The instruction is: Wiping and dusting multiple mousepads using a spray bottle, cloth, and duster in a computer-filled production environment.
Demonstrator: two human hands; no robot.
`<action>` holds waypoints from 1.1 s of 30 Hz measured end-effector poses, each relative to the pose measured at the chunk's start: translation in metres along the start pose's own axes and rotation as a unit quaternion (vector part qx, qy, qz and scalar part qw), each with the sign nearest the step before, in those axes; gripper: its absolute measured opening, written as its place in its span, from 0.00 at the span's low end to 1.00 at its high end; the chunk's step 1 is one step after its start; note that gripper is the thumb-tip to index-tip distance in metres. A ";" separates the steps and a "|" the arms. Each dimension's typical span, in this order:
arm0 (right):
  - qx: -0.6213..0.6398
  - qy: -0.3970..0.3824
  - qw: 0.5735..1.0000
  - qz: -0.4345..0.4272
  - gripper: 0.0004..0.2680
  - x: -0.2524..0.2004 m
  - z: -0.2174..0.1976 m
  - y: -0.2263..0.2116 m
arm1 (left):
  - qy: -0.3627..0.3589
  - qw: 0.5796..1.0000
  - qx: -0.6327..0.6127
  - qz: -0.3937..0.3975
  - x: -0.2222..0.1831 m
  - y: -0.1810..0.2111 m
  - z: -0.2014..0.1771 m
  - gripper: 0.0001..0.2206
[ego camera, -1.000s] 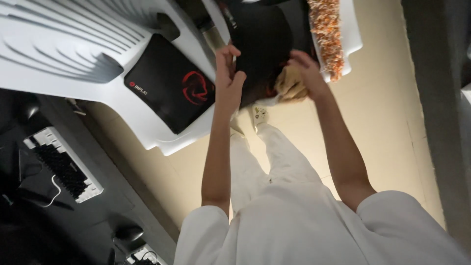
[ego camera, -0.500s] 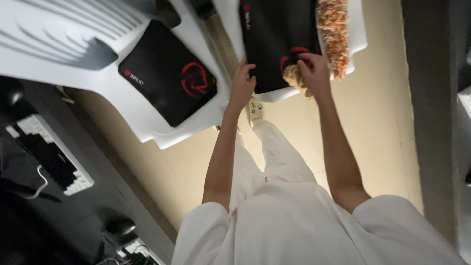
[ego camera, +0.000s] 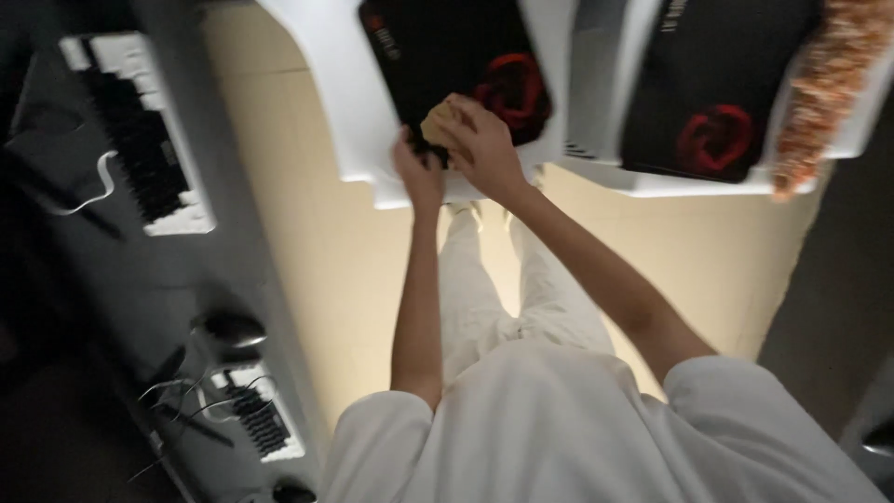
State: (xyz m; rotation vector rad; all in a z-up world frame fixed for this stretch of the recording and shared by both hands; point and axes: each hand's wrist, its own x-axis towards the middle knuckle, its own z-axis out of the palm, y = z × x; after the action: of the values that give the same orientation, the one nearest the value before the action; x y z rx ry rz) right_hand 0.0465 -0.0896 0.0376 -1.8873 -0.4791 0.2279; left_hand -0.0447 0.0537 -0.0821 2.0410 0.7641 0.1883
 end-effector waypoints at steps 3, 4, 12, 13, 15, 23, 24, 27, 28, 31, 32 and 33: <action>-0.192 -0.032 0.970 -0.148 0.15 0.029 0.048 0.024 | -0.005 0.993 -0.062 0.103 -0.004 -0.048 0.009 0.28; -0.240 -0.023 0.953 -0.183 0.13 0.050 0.056 0.026 | -0.012 0.995 -0.031 0.091 -0.006 -0.038 0.003 0.32; -0.309 -0.071 0.948 -0.037 0.05 0.184 0.110 0.066 | -0.073 0.997 -0.032 0.011 -0.004 0.028 -0.035 0.31; -0.339 -0.072 0.938 0.009 0.05 0.180 0.111 0.063 | -0.077 0.997 -0.028 0.013 -0.005 0.028 -0.036 0.30; -0.371 -0.067 0.924 0.058 0.06 0.143 0.098 0.047 | -0.084 0.996 -0.027 0.019 -0.001 0.029 -0.036 0.29; -0.497 -0.128 0.855 -0.080 0.22 0.079 -0.017 0.062 | -0.086 0.996 -0.031 -0.016 0.015 0.043 -0.040 0.32; -0.498 -0.125 0.854 -0.079 0.22 0.099 -0.013 0.087 | -0.087 0.996 -0.032 -0.014 0.018 0.042 -0.038 0.32; -0.471 -0.022 0.870 -0.146 0.16 0.145 0.014 0.123 | -0.092 0.995 -0.034 -0.012 0.018 0.032 -0.033 0.34; -0.479 -0.010 0.876 -0.063 0.13 0.156 0.035 0.110 | -0.092 0.995 -0.032 -0.003 0.020 0.026 -0.031 0.35; -0.465 -0.024 0.884 -0.046 0.13 0.136 0.075 0.090 | -0.098 0.995 -0.023 0.004 0.017 0.022 -0.029 0.36; -0.440 -0.048 0.890 -0.112 0.17 0.119 0.086 0.085 | -0.102 0.995 -0.012 0.006 0.014 0.022 -0.033 0.37; -0.442 -0.044 0.889 -0.112 0.17 0.094 0.074 0.077 | -0.102 0.995 -0.013 0.010 0.016 0.025 -0.034 0.37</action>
State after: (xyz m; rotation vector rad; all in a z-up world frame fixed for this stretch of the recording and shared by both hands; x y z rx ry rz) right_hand 0.1195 -0.0092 -0.0534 -2.6805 -0.9730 -0.0897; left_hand -0.0346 0.0772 -0.0451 2.0076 0.6098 -0.0003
